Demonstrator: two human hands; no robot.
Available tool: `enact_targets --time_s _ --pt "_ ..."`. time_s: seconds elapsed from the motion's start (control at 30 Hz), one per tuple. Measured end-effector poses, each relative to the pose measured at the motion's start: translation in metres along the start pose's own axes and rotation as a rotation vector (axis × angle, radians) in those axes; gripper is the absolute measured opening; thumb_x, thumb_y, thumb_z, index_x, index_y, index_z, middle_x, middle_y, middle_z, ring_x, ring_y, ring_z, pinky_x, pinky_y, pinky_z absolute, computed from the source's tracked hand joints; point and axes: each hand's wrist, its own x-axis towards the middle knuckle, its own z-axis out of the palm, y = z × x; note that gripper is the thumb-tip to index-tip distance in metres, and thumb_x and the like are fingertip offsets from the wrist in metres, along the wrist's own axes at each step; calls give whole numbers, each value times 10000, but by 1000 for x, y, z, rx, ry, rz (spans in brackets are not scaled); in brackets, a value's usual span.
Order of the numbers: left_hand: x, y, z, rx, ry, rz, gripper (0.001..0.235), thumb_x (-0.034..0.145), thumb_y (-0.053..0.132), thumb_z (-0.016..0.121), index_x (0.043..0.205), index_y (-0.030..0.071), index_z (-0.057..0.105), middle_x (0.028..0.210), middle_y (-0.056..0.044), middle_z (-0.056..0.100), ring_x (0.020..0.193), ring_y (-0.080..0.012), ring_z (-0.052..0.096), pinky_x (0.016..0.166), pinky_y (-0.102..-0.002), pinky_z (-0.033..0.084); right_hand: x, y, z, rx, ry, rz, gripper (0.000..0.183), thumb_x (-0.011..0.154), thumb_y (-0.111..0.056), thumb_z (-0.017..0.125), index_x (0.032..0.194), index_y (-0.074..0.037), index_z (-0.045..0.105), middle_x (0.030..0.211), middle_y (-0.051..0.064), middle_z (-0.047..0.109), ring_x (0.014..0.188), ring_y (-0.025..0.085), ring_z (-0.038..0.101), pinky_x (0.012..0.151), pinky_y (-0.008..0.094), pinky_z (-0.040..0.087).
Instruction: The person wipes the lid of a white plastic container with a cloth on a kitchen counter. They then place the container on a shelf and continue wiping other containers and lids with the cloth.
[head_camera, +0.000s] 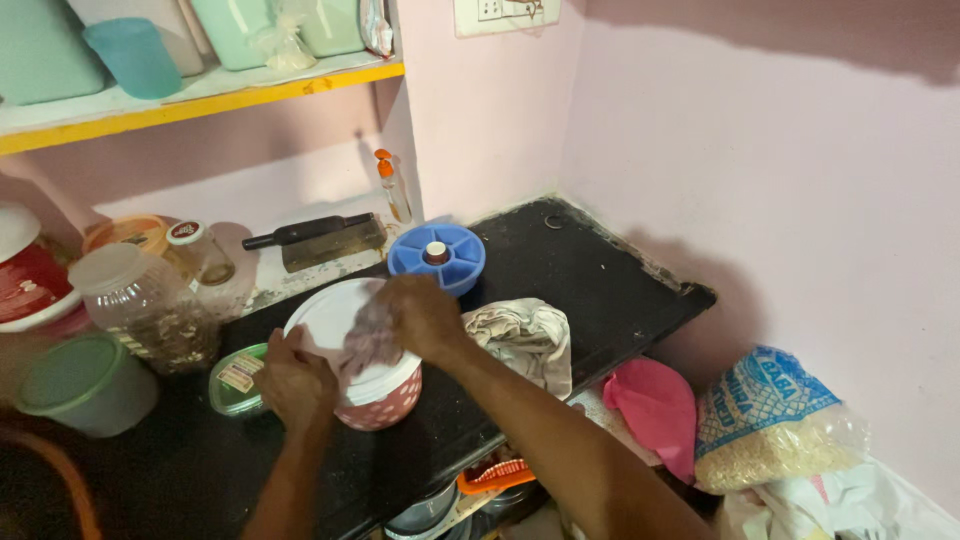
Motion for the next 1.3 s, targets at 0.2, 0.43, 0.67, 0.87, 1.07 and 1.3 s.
enact_targets --time_s 0.2,0.43,0.67,0.87,1.07,1.3 --pt "19 12 -16 81 -269 364 493 1013 304 487 1464 130 583 1670 -217 392 1562 -416 346 1261 -576 315 -31 34 -50 1135 543 755 347 900 -150 638 1236 -72 680 1132 120 741 988 245 724 907 378 572" --pt "11 62 -11 496 -784 384 801 902 738 350 1578 312 306 1662 -113 205 1535 -373 130 1180 -649 52 -71 10 -32 1433 562 946 413 942 -258 614 1297 -54 673 1182 68 748 1102 217 701 1012 373 520" --pt "1 67 7 556 -680 197 750 940 724 288 1584 338 295 1678 -122 186 1540 -427 107 1068 -828 -35 -56 -20 7 1088 664 727 325 909 -113 708 1225 -33 721 1171 131 755 1039 212 707 925 316 569" --pt "9 64 5 535 -702 195 730 933 718 267 1590 400 267 1690 -74 168 1526 -412 109 1016 -896 3 -113 -68 41 633 671 588 281 854 -106 757 1131 -58 767 1285 130 638 1034 233 710 852 311 655" --pt "1 64 5 514 -752 114 666 959 676 282 1573 420 279 1686 -47 181 1522 -410 132 1033 -876 64 -53 -2 27 1034 620 796 229 870 -116 743 1090 -52 760 1190 178 750 944 245 759 768 334 654" --pt "-8 57 3 481 -567 203 593 964 561 356 1531 390 395 1642 -65 309 1462 -431 273 967 -895 141 -88 -47 52 701 697 523 224 878 -98 772 1085 -15 783 1215 127 672 966 216 752 798 314 630"
